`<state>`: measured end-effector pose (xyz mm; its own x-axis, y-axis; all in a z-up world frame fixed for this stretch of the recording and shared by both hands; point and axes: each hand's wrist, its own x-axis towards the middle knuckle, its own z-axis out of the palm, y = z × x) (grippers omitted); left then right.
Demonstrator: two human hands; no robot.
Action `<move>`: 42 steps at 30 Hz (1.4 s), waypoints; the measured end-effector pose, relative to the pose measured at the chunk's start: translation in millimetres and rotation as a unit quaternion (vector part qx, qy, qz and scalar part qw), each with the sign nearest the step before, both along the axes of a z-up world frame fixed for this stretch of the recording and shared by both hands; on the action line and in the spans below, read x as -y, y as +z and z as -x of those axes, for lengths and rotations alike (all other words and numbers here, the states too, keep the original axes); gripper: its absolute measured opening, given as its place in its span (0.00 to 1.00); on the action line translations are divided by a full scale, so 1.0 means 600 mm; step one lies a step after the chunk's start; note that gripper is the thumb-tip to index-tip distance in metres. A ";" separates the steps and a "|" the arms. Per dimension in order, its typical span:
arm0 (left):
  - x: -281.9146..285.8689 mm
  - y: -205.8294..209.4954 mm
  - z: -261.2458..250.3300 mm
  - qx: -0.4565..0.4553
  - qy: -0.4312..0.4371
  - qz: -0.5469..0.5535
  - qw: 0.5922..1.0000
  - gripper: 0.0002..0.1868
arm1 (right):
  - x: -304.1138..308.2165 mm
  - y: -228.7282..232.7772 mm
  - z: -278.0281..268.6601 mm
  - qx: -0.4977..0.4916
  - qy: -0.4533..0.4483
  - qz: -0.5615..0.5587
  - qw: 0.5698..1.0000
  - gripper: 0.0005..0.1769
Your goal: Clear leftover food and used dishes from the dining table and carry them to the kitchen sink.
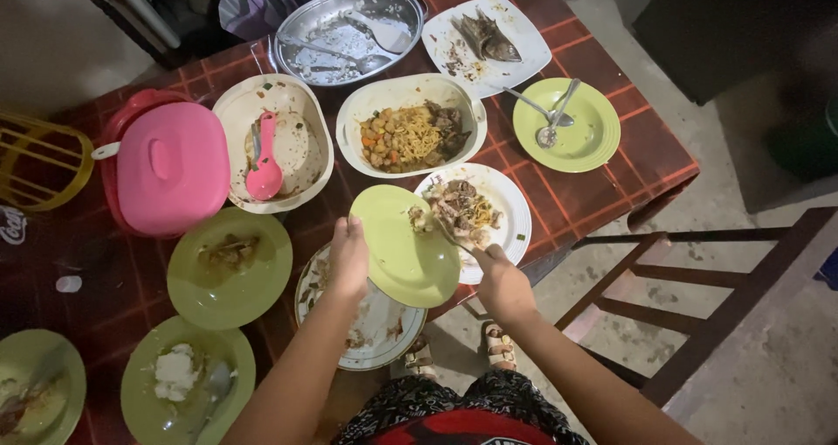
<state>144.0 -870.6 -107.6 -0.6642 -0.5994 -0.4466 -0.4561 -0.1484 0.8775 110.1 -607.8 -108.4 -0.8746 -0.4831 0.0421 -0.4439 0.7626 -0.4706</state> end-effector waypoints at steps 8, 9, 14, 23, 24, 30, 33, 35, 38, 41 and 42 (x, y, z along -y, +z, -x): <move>0.002 -0.002 0.014 0.001 -0.026 -0.002 1.000 0.23 | 0.079 -0.010 0.000 0.017 0.097 0.091 0.991 0.39; 0.003 0.007 0.015 0.016 -0.032 -0.012 0.999 0.23 | 0.083 -0.029 0.005 0.035 0.089 0.079 0.992 0.41; 0.020 0.002 0.010 -0.025 -0.027 0.012 0.999 0.21 | 0.042 -0.070 0.025 0.043 0.021 -0.044 0.998 0.33; 0.012 0.057 0.014 -0.032 -0.048 0.052 0.997 0.19 | 0.055 0.028 -0.030 0.159 0.037 0.068 0.984 0.29; 0.010 0.061 0.014 -0.024 -0.055 0.086 0.995 0.19 | 0.055 0.039 -0.026 0.222 -0.009 0.034 0.974 0.31; 0.026 0.071 0.011 -0.009 -0.077 0.170 0.982 0.19 | -0.001 -0.033 0.002 0.038 -0.041 0.096 0.994 0.26; 0.014 0.141 0.008 0.034 -0.093 0.186 0.978 0.18 | -0.017 -0.066 0.013 0.087 -0.061 0.104 0.989 0.20; 0.022 0.129 0.009 0.017 -0.077 0.182 0.980 0.18 | -0.013 -0.029 0.028 0.136 -0.092 0.087 0.983 0.19; 0.040 0.115 0.009 -0.002 -0.054 0.156 0.986 0.19 | -0.017 0.036 0.059 0.243 -0.169 0.080 0.952 0.18; 0.065 0.079 0.013 -0.032 -0.036 0.094 0.994 0.21 | -0.085 -0.064 0.147 0.256 -0.214 0.131 0.933 0.19; 0.074 0.063 0.013 -0.059 -0.024 0.053 0.997 0.21 | -0.115 -0.126 0.185 0.214 -0.210 0.174 0.938 0.19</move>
<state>136.3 -914.8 -69.8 -0.7375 -0.6056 -0.2990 -0.3523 -0.0327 0.9353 -0.8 -538.6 -183.9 -0.9571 -0.1151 -0.2659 0.1478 0.5953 -0.7898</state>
